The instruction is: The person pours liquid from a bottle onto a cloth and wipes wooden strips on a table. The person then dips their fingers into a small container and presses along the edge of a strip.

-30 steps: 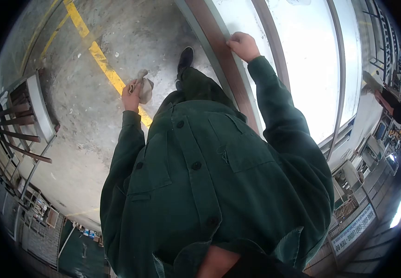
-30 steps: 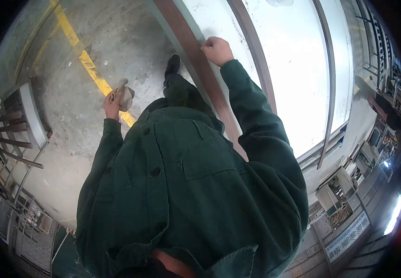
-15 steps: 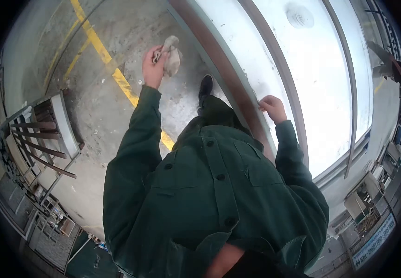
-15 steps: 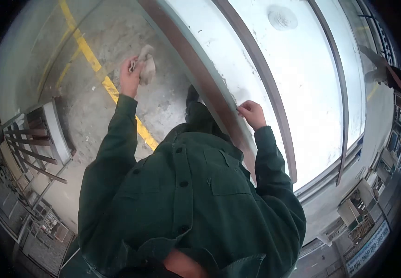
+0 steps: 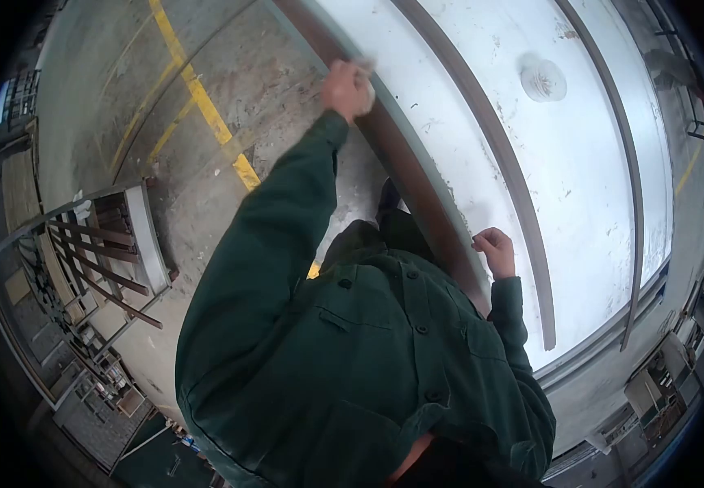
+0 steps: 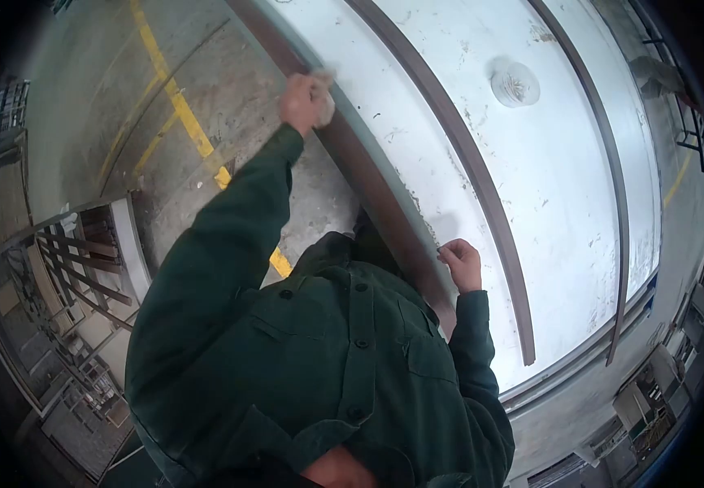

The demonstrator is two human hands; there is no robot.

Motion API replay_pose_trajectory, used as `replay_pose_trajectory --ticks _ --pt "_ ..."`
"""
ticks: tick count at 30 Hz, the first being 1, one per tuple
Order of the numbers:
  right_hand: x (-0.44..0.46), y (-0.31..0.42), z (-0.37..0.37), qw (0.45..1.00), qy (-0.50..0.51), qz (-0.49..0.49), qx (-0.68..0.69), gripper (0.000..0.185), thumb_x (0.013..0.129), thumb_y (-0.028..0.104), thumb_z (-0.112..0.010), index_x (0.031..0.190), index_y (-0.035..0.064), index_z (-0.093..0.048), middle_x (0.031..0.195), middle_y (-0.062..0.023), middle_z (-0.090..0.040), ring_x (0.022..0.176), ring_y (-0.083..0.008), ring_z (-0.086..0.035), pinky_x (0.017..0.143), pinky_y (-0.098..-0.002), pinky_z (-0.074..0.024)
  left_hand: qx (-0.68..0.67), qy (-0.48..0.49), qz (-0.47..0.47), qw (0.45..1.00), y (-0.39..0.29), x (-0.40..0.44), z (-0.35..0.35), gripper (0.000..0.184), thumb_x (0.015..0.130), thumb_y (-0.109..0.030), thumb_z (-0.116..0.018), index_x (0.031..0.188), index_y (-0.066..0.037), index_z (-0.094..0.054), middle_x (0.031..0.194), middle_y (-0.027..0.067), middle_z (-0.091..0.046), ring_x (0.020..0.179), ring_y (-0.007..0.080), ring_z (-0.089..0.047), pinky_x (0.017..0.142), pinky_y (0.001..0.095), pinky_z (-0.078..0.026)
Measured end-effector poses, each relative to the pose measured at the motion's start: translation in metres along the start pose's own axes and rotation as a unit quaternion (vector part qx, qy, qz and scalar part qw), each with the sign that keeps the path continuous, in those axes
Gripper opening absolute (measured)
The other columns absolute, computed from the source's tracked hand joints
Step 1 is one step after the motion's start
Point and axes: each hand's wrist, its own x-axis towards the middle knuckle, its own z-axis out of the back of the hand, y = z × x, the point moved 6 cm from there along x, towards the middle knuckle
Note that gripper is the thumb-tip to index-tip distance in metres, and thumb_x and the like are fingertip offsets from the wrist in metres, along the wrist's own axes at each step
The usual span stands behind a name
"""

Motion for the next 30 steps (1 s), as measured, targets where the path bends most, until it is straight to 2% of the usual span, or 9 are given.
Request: replay_pose_trajectory --ticks 4,6,9,15,18,21,23,25,30 --pt "0.01 0.011 -0.006 1.0 -0.003 0.011 0.019 0.008 0.082 0.008 -0.059 0.082 -0.0006 -0.059 0.073 -0.0059 -0.062 0.068 -0.0125 -0.059 0.066 -0.0252 -0.0468 -0.233 0.26 -0.023 0.937 -0.077 -0.132 -0.033 0.02 0.07 -0.008 -0.064 0.09 -0.008 -0.06 0.084 0.0093 -0.049 0.078 0.0273 -0.054 0.067 0.0337 -0.045" --pt "0.015 0.022 -0.007 0.999 -0.012 0.023 0.034 0.008 0.082 0.008 -0.059 0.083 -0.0006 -0.059 0.073 -0.0055 -0.062 0.068 -0.0127 -0.059 0.066 -0.0253 -0.0468 -0.23 0.297 -0.052 0.926 -0.098 -0.158 -0.028 0.02 0.072 -0.011 -0.067 0.091 -0.007 -0.061 0.086 0.0085 -0.05 0.08 0.0239 -0.054 0.07 0.0315 -0.045" --pt "0.022 0.039 -0.011 0.997 -0.027 0.046 0.062 0.008 0.082 0.007 -0.059 0.083 -0.0008 -0.059 0.075 -0.0056 -0.062 0.069 -0.0129 -0.06 0.066 -0.0255 -0.0471 -0.219 0.242 0.017 0.945 -0.069 -0.106 -0.011 0.02 0.073 -0.011 -0.066 0.092 -0.006 -0.061 0.088 0.0088 -0.052 0.081 0.0245 -0.054 0.07 0.0321 -0.046" --pt "0.031 0.069 -0.026 0.994 -0.068 0.056 0.072 0.008 0.082 0.006 -0.06 0.083 -0.0013 -0.06 0.077 -0.0065 -0.062 0.069 -0.0131 -0.06 0.066 -0.0255 -0.0477 -0.037 -0.075 0.041 0.996 0.094 0.082 0.035 0.015 0.075 -0.014 -0.064 0.085 -0.005 -0.059 0.086 0.0128 -0.054 0.082 0.0326 -0.053 0.073 0.0397 -0.044" --pt "0.042 0.081 -0.046 0.991 -0.095 0.047 0.08 0.008 0.082 0.007 -0.061 0.084 -0.001 -0.06 0.077 -0.0064 -0.062 0.07 -0.013 -0.06 0.067 -0.0255 -0.0476 0.028 -0.058 0.098 0.993 0.131 0.131 0.027 0.016 0.074 -0.016 -0.064 0.084 -0.004 -0.058 0.087 0.0143 -0.054 0.082 0.0337 -0.052 0.073 0.0414 -0.044" --pt "0.063 0.105 -0.073 0.985 -0.121 0.048 0.113 0.009 0.082 0.009 -0.061 0.085 -0.0004 -0.06 0.076 -0.0059 -0.062 0.07 -0.0129 -0.06 0.067 -0.0252 -0.0472 -0.014 0.047 -0.082 0.995 0.061 0.092 0.001 0.02 0.074 -0.018 -0.064 0.087 -0.005 -0.058 0.09 0.0131 -0.053 0.086 0.0293 -0.055 0.071 0.0385 -0.046" --pt "0.084 0.129 -0.097 0.978 -0.132 0.053 0.154 0.01 0.083 0.01 -0.061 0.085 0.0001 -0.06 0.076 -0.0056 -0.062 0.07 -0.0127 -0.06 0.067 -0.0251 -0.047 -0.233 0.366 -0.055 0.899 0.016 0.038 -0.007 0.017 0.073 -0.014 -0.063 0.09 -0.009 -0.059 0.09 0.0105 -0.052 0.085 0.0285 -0.055 0.072 0.0344 -0.047" --pt "0.11 0.17 -0.124 0.972 -0.13 0.089 0.176 0.011 0.085 0.011 -0.06 0.088 0.0008 -0.059 0.076 -0.0058 -0.062 0.07 -0.0127 -0.06 0.067 -0.0255 -0.0476 -0.24 0.4 -0.168 0.869 0.005 0.009 0.01 0.019 0.073 -0.008 -0.064 0.092 -0.009 -0.06 0.091 0.0097 -0.052 0.083 0.0274 -0.055 0.072 0.0336 -0.046" --pt "0.187 0.261 -0.181 0.958 -0.118 0.149 0.213 0.008 0.083 0.006 -0.061 0.09 0.0007 -0.059 0.078 -0.0066 -0.063 0.068 -0.0131 -0.061 0.066 -0.026 -0.0495 -0.257 0.33 -0.075 0.905 0.082 0.081 0.098 0.023 0.072 -0.005 -0.066 0.095 -0.006 -0.062 0.091 0.008 -0.053 0.081 0.0251 -0.054 0.071 0.0331 -0.045"
